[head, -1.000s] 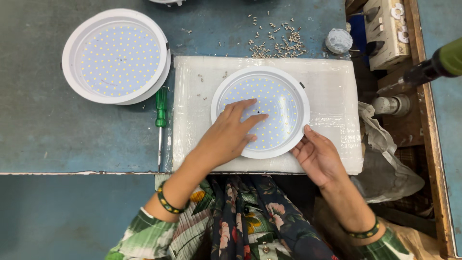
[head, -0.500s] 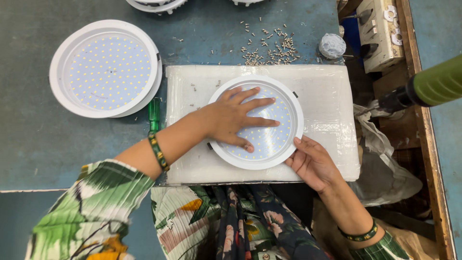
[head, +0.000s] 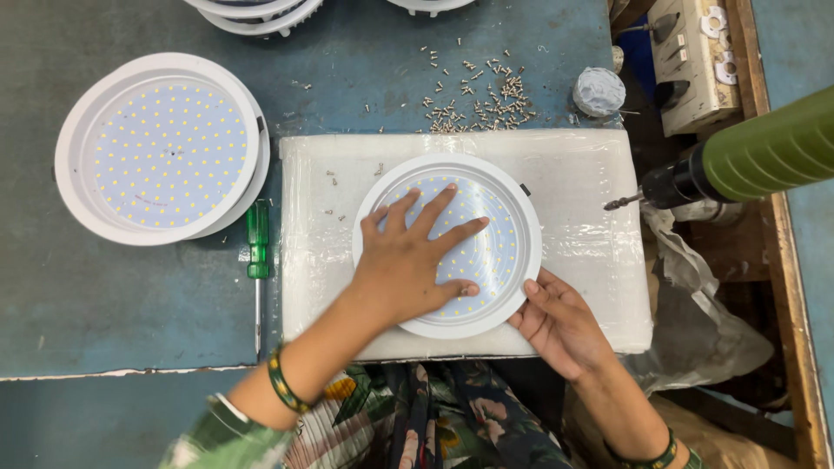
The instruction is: The person uses a green cordless screwdriver to fasten screws into multiple white circular LED panels on a workbench. They repeatedly pick up screws, align them with pre-drilled holes, and drive them in, then stack completed panels to the side.
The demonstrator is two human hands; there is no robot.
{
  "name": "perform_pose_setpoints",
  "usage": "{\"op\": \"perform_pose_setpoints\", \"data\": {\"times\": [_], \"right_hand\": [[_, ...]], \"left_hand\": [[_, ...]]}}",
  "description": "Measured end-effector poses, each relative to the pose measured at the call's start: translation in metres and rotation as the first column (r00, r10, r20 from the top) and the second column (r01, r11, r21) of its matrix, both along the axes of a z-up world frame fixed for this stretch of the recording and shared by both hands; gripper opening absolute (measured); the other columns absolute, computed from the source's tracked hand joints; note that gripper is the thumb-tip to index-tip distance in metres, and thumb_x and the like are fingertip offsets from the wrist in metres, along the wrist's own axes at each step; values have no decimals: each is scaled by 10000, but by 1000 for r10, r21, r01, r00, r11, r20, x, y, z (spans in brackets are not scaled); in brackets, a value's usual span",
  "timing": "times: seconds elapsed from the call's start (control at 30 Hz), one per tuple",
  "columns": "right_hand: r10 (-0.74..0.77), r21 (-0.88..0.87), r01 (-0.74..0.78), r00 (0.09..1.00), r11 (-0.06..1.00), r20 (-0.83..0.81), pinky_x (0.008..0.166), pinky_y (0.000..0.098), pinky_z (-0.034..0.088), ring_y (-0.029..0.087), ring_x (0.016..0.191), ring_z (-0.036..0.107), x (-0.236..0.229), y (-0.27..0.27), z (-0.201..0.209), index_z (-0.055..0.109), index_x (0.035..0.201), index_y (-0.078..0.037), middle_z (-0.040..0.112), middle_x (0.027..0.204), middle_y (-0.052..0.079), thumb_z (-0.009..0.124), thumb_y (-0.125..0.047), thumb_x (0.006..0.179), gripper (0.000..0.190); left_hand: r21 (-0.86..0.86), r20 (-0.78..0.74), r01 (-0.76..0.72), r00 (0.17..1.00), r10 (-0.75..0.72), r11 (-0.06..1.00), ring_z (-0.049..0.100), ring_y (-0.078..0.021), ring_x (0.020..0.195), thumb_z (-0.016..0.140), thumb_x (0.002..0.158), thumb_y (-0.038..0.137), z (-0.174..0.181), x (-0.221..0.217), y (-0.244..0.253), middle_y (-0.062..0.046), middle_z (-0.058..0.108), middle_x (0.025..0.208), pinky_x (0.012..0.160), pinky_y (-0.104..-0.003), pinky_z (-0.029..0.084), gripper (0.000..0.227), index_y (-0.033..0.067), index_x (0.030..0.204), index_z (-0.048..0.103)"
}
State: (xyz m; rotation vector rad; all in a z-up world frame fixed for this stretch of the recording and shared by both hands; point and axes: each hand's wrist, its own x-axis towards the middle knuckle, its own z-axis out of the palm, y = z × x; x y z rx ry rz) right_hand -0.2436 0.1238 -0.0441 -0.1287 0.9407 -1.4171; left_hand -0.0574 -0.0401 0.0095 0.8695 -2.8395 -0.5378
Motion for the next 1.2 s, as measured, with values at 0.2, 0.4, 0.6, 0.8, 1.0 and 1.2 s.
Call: {"op": "perform_pose_setpoints", "data": {"times": [0.2, 0.4, 0.6, 0.8, 1.0, 1.2], "right_hand": [[6, -4, -6, 999, 1000, 34, 1091, 455, 486, 298, 1228, 614, -2, 5, -3, 376, 1481, 125, 592, 1359, 247, 561, -132, 1004, 572], [11, -9, -11, 999, 1000, 33, 1098, 482, 477, 315, 1246, 611, -2, 6, -5, 380, 1479, 134, 588, 1374, 251, 568, -131, 1000, 578], [15, -11, -15, 999, 1000, 43, 1096, 487, 480, 317, 1260, 601, -4, 8, -8, 381, 1478, 133, 582, 1370, 264, 578, -141, 1002, 584], [25, -15, -25, 999, 1000, 28, 1117, 491, 472, 324, 1264, 603, -4, 8, -7, 382, 1470, 143, 578, 1369, 272, 580, -158, 1005, 588], [17, -29, -16, 999, 999, 34, 1131, 488, 460, 312, 1274, 597, -2, 5, -3, 388, 1461, 154, 577, 1384, 255, 587, -152, 1002, 586], [27, -55, -25, 999, 998, 26, 1129, 500, 462, 313, 1275, 595, -3, 6, -2, 387, 1465, 159, 581, 1387, 250, 589, -150, 1008, 588]], "left_hand": [[2, 1, -123, 992, 123, 992, 343, -472, 1388, 730, 707, 679, -1, -7, 12, -121, 362, 1593, 1020, -671, 248, 795, 406, 1430, 544], [-69, -20, -142, 990, 141, 988, 378, -478, 1369, 662, 771, 724, -1, -6, 15, -142, 382, 1590, 1005, -664, 276, 781, 380, 1460, 534], [-81, -23, -184, 983, 183, 980, 388, -470, 1367, 635, 786, 737, -2, -8, 20, -146, 395, 1578, 1008, -665, 274, 771, 377, 1460, 535], [-81, -17, -212, 977, 211, 974, 391, -464, 1366, 613, 811, 741, -3, -9, 25, -162, 390, 1579, 1033, -694, 238, 762, 368, 1470, 527], [-93, -24, -225, 974, 223, 970, 399, -471, 1356, 599, 818, 749, -7, -9, 26, -169, 395, 1575, 1049, -689, 227, 768, 366, 1478, 523], [-108, -22, -262, 965, 261, 959, 421, -455, 1338, 611, 803, 753, -7, -13, 30, -163, 411, 1568, 1057, -680, 232, 775, 352, 1464, 544]]}}
